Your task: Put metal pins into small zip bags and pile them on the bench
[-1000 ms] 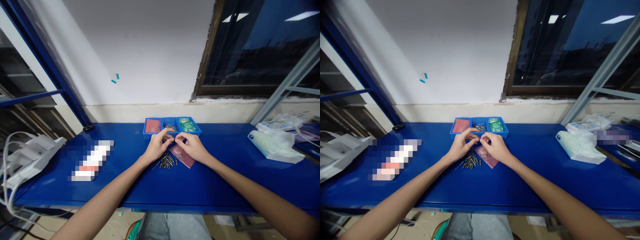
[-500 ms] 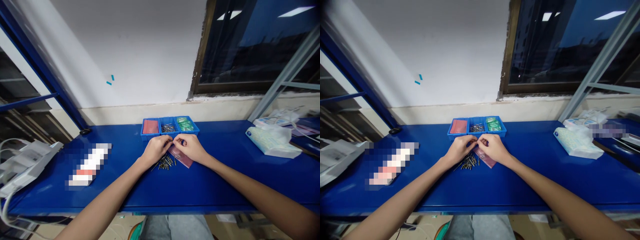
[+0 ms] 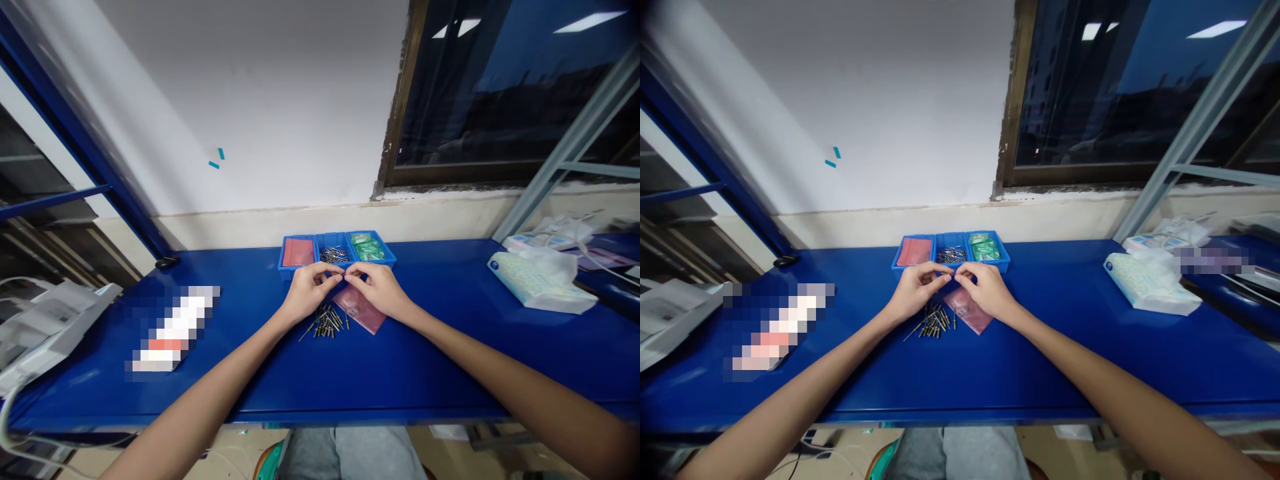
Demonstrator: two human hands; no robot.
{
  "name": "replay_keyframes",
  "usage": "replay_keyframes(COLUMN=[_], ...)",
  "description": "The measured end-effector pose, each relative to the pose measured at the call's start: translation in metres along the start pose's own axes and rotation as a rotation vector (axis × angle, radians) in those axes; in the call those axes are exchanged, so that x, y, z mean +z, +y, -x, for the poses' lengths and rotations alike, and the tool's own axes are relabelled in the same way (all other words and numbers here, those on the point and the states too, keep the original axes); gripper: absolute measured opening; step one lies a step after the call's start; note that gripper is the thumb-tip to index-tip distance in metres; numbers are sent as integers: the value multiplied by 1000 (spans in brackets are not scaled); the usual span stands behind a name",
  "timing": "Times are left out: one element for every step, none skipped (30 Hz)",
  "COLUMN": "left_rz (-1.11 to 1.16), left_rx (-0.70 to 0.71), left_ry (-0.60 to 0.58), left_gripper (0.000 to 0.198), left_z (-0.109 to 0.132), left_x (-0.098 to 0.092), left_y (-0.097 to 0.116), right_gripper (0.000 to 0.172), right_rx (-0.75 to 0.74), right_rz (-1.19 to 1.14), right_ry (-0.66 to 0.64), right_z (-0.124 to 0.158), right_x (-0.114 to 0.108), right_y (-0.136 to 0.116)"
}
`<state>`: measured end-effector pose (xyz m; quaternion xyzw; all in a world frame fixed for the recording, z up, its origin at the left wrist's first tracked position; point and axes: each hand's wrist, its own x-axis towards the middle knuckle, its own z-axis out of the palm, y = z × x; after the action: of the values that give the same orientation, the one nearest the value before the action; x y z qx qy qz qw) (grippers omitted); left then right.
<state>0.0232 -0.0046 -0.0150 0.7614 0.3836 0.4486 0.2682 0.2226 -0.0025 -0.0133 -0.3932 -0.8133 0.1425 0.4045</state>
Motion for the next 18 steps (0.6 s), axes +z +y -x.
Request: replay_keyframes(left_rz=[-28, -71, -125, -186, -250, -312, -367, -418, -467, -518, -569, -614, -648, -666, -664, -635, -583, -519], left_rx=[28, 63, 100, 135, 166, 190, 211, 227, 236, 237, 230, 219, 202, 178, 146, 105, 55, 0], left_ry=[20, 40, 59, 72, 78, 70, 57, 35, 0, -51, -114, -183, -249, -313, -368, -423, -480, -535], left_gripper=[26, 31, 34, 35, 33, 29, 26, 25, 25, 25, 25, 24, 23, 21, 19, 17, 15, 16], left_z=[0, 0, 0, 0, -1, -1, -1, -1, -1, -2, -2, -3, -4, -4, -5, -6, -6, -7], left_x=[-1, -3, -5, -8, -10, -13, -16, -20, -23, -27, -31, -34, -38, -40, -43, -45, -47, -49], left_y=[-1, -2, -2, -3, -2, -2, -1, -1, 0, 2, 3, 4, 5, 6, 6, 7, 8, 8], right_gripper=[14, 16, 18, 19, 20, 20, 19, 19, 21, 23, 24, 24, 22, 19, 16, 14, 13, 13], right_rx=[-26, -49, -61, -59, -47, -28, -17, -15, -25, -48, -78, -107, -130, -142, -137, -121, -102, -81], right_rz=[63, 134, 207, 276, 336, 387, 427, 450, 453, 437, 408, 374, 341, 309, 285, 274, 271, 274], right_ry=[20, 49, 82, 106, 118, 115, 98, 84, 77, 79, 82, 75, 49, 7, -43, -92, -138, -176], right_z=[-2, -6, -11, -18, -25, -33, -39, -44, -47, -47, -43, -37, -29, -21, -11, -3, 4, 10], right_x=[-2, -3, -5, -6, -7, -7, -7, -7, -7, -7, -6, -6, -6, -5, -5, -4, -2, 0], right_y=[1, 2, 3, 4, 5, 4, 3, 0, -4, -9, -15, -20, -25, -28, -30, -31, -30, -29])
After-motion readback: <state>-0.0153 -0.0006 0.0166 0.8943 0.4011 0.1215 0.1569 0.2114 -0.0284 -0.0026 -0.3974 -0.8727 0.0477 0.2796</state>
